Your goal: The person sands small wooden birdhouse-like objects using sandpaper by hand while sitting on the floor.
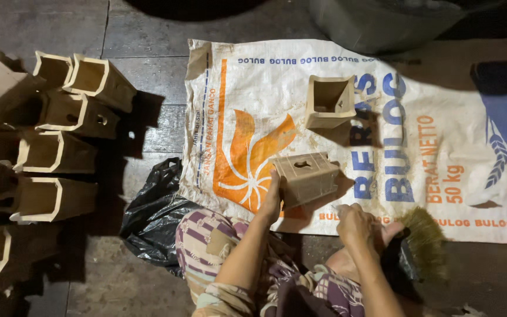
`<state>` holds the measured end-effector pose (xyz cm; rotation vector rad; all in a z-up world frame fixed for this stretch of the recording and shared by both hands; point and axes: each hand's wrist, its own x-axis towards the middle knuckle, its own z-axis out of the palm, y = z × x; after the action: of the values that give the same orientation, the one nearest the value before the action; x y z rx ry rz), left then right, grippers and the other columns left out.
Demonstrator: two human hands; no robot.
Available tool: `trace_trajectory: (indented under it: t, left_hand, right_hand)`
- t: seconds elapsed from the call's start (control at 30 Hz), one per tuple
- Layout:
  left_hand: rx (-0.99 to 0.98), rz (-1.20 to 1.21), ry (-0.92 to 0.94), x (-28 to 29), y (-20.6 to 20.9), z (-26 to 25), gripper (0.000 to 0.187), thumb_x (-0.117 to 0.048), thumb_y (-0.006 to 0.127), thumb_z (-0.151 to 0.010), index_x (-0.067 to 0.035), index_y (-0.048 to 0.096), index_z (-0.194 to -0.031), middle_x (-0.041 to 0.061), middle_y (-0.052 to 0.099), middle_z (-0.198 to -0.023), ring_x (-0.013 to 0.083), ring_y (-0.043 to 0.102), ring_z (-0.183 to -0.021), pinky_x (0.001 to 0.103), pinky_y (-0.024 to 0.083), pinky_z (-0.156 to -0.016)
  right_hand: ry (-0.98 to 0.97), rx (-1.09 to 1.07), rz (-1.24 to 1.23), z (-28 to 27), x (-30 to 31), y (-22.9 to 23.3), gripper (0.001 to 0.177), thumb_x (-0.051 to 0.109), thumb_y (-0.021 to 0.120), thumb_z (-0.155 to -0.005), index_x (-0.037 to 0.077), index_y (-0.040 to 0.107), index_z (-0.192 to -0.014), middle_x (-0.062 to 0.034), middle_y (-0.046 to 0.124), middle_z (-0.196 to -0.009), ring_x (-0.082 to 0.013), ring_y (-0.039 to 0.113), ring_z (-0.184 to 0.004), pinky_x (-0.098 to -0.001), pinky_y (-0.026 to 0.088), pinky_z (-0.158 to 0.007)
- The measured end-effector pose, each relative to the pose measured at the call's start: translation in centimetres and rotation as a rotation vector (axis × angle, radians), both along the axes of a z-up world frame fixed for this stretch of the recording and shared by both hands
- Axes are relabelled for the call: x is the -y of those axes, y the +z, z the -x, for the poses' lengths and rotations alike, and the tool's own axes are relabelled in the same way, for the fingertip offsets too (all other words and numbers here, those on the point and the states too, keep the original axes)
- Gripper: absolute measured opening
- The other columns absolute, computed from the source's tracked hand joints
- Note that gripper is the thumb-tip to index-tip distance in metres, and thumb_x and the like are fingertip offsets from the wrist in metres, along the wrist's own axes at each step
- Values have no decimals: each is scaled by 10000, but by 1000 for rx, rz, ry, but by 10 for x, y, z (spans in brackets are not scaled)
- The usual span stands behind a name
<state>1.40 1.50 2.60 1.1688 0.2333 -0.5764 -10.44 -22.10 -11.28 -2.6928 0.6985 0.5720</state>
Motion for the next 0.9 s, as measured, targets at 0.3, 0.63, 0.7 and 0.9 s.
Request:
trace_trajectory:
  t: [0.3,0.63,0.7,0.9]
  left_hand:
    - [14,152,85,3,-50,3,406,-186,837,-879,-88,687,-1243,82,732,-1066,234,731,-948,465,640,-861]
    - [50,92,129,5,-54,-6,392,-233,870,-930,-45,625,-1171,141,762,-1038,273,756,-943,497,655,-841]
    - [96,61,128,0,-28,-6,337,-194,860,-925,-28,670,-1149,141,755,-996,255,730,-926,490,640,-843]
    - [173,-2,104,-4,-21,-11,292,-199,858,-917,-64,735,-1144,113,790,-1000,175,732,-917,405,630,-864]
  right_hand:
    - [-81,586,-57,-15,11,58,106,239,727,-988,266,807,-1052,-43,638,-1127,-322,673,-1156,-400,527,-1043]
    - [48,802,-153,-82,-50,65,116,128,723,-979,179,803,-1045,-96,649,-917,-348,712,-953,-425,573,-846]
    - [55,857,-153,-90,-52,57,134,114,728,-977,180,812,-1058,-96,666,-932,-347,726,-939,-410,582,-831]
    - [118,892,-137,-97,-52,46,144,90,741,-989,170,825,-1075,-88,639,-872,-326,734,-899,-379,590,-797]
